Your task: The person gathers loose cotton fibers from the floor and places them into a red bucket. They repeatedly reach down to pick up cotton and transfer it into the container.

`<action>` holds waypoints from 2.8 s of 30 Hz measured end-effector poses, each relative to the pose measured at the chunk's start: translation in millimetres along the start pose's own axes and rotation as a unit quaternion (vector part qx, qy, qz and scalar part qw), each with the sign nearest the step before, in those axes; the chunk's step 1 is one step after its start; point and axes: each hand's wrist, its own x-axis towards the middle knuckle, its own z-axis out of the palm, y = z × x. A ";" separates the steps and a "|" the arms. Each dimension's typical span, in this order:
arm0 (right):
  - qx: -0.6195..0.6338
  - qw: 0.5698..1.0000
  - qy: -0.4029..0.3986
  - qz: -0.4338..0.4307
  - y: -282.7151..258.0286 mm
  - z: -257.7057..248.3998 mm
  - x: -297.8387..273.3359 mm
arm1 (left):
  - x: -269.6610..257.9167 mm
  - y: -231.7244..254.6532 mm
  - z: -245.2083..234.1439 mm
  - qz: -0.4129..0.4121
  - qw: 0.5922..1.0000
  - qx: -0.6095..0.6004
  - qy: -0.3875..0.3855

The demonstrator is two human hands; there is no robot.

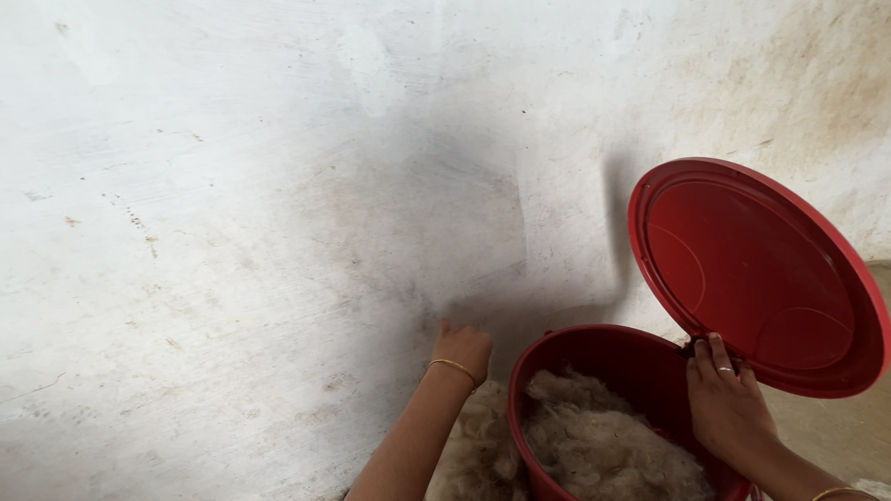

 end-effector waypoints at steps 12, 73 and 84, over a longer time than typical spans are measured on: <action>-0.024 1.000 0.004 -0.001 -1.3 3.1 1.7 | -3.0 -48.9 21.5 -0.131 0.986 -0.045 -0.097; -0.014 1.000 0.012 0.002 -0.6 13.8 7.3 | -14.7 -11.0 -45.2 -0.045 0.982 -0.172 -0.055; -0.008 1.000 0.023 -0.001 0.2 18.4 10.7 | -20.0 -16.5 -43.0 -0.109 0.994 -0.021 0.002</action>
